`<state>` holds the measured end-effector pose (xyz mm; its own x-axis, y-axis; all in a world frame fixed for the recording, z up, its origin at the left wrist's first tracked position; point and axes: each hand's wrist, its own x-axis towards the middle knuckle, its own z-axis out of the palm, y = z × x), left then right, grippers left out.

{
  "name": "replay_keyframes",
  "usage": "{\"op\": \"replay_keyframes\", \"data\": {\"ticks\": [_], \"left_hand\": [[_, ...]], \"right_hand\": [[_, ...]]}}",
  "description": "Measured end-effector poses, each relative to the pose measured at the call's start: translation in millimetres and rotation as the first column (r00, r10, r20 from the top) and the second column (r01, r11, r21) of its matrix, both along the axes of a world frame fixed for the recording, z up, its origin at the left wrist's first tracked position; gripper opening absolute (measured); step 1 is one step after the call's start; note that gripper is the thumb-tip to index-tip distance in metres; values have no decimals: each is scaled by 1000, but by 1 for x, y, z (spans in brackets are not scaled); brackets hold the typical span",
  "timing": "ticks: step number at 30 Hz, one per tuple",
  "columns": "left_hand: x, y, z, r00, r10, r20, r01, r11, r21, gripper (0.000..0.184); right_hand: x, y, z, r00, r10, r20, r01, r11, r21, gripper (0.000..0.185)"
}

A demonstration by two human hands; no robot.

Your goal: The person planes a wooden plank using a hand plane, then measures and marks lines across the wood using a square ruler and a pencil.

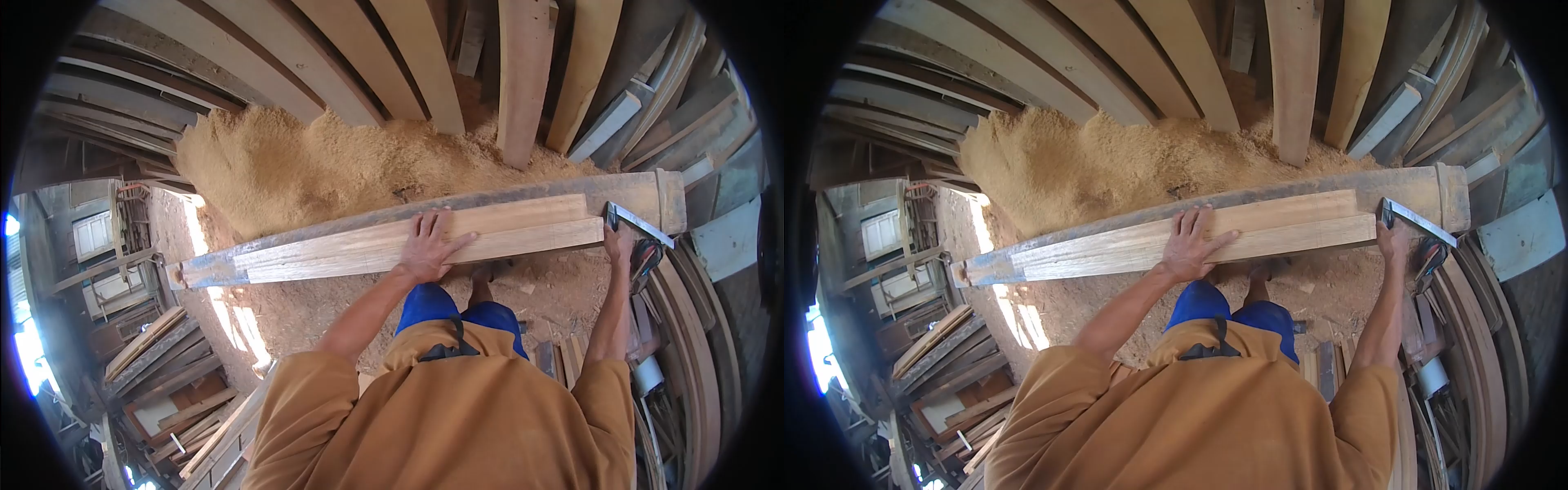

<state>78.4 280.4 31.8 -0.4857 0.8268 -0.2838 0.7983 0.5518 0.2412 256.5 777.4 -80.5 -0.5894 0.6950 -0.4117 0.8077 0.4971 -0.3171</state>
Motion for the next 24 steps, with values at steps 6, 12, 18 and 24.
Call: {"op": "replay_keyframes", "data": {"ticks": [6,12,18,24], "left_hand": [[-3,-5,-3,999,-7,52,7,1000,-15,107],[-7,-12,-8,995,-66,81,63,997,35,103],[-20,-89,-18,998,-19,53,10,986,169,103],[-44,-253,-12,997,78,-16,-76,992,100,105]], "right_hand": [[25,-50,56,973,-158,-165,185,969,164,58],[-8,-170,171,927,-47,-372,179,927,328,42],[-31,-324,228,698,7,-716,192,962,196,29],[-45,-452,182,546,-292,-785,269,949,-166,24]]}}
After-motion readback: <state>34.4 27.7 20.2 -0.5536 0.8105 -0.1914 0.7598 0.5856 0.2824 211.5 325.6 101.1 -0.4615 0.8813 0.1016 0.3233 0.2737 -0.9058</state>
